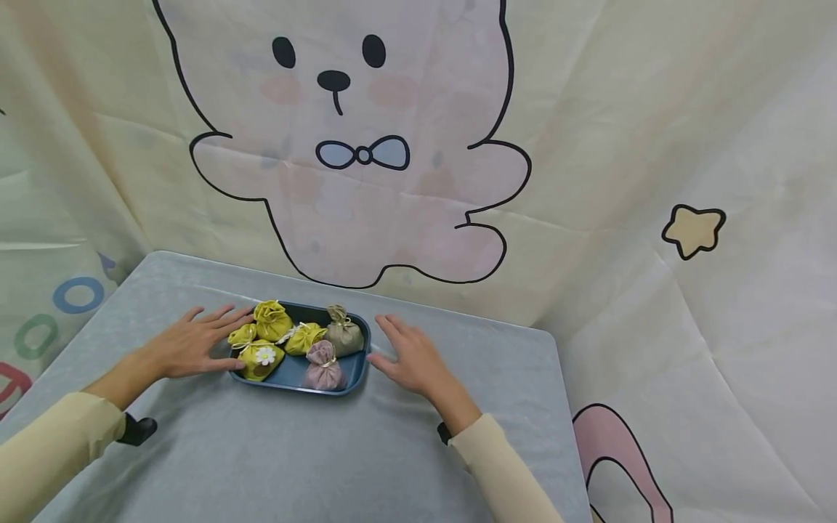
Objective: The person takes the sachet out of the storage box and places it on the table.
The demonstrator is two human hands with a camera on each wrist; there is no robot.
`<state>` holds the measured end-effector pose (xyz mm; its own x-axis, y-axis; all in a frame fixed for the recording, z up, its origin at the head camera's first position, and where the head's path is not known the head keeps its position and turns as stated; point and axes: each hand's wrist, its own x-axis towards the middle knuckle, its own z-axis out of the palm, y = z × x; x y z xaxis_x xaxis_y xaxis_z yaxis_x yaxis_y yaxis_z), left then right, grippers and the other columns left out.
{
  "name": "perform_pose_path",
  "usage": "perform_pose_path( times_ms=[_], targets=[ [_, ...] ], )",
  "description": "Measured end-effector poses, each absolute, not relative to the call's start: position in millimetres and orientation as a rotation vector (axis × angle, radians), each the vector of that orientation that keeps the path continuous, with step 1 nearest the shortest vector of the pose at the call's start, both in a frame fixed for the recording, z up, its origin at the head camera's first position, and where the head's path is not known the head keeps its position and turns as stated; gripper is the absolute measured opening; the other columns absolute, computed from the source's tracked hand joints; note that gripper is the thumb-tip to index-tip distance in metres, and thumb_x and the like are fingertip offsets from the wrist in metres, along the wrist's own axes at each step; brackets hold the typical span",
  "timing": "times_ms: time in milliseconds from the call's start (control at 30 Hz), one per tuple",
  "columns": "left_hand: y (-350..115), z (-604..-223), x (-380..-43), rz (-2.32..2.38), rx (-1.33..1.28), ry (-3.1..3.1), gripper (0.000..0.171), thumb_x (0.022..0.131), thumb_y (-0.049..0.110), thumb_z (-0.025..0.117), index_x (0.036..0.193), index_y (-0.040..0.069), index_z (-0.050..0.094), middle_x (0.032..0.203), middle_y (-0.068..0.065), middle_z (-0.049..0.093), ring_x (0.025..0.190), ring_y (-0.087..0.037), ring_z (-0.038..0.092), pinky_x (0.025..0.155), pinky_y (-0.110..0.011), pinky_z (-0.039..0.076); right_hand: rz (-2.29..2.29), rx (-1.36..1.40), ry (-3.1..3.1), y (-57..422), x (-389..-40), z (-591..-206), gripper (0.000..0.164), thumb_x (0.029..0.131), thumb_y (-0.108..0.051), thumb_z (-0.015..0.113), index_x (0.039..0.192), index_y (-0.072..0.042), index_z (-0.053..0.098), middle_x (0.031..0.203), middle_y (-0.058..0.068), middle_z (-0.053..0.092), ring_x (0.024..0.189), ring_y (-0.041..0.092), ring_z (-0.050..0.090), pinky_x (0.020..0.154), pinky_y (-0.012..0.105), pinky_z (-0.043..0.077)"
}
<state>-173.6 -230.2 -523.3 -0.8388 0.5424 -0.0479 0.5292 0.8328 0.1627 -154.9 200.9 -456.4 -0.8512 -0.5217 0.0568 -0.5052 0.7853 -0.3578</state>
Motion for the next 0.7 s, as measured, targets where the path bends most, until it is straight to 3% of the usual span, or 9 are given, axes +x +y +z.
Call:
perform_pose_path(
  times_ms=[267,433,700],
  targets=[
    [-233.1,-526.6,-173.7,0.249,0.835,2.904,0.094,0.086,0.076,0.052,0.156,0.015,0.036,0.16,-0.013,0.031,0.146,-0.038,0.029,0.107,-0.071,0.021,-0.658,-0.842,2.811,181.6,-159.6,-458.7,0.073,0.094,-0.046,0.067,0.154,-0.013,0.039,0.153,0.006,0.045,0.139,0.024,0.043,0.111,0.044,0.038],
    [-234.5,-528.2,-173.5,0.263,0.842,2.902,0.093,0.087,0.075,0.052,0.156,0.015,0.035,0.16,-0.015,0.032,0.146,-0.038,0.029,0.107,-0.071,0.021,-0.72,-0.837,2.744,169.7,-163.3,-462.0,0.075,0.091,-0.041,0.072,0.152,-0.012,0.042,0.15,0.006,0.048,0.133,0.022,0.051,0.108,0.041,0.041],
    [-232.7,-527.9,-175.0,0.25,0.849,2.893,0.093,0.088,0.076,0.05,0.158,0.017,0.032,0.161,-0.012,0.031,0.146,-0.037,0.028,0.107,-0.071,0.021,-0.832,-0.877,2.657,153.6,-165.2,-470.6,0.068,0.092,-0.032,0.073,0.149,-0.006,0.045,0.137,0.015,0.06,0.12,0.03,0.06,0.1,0.047,0.047]
  ],
)
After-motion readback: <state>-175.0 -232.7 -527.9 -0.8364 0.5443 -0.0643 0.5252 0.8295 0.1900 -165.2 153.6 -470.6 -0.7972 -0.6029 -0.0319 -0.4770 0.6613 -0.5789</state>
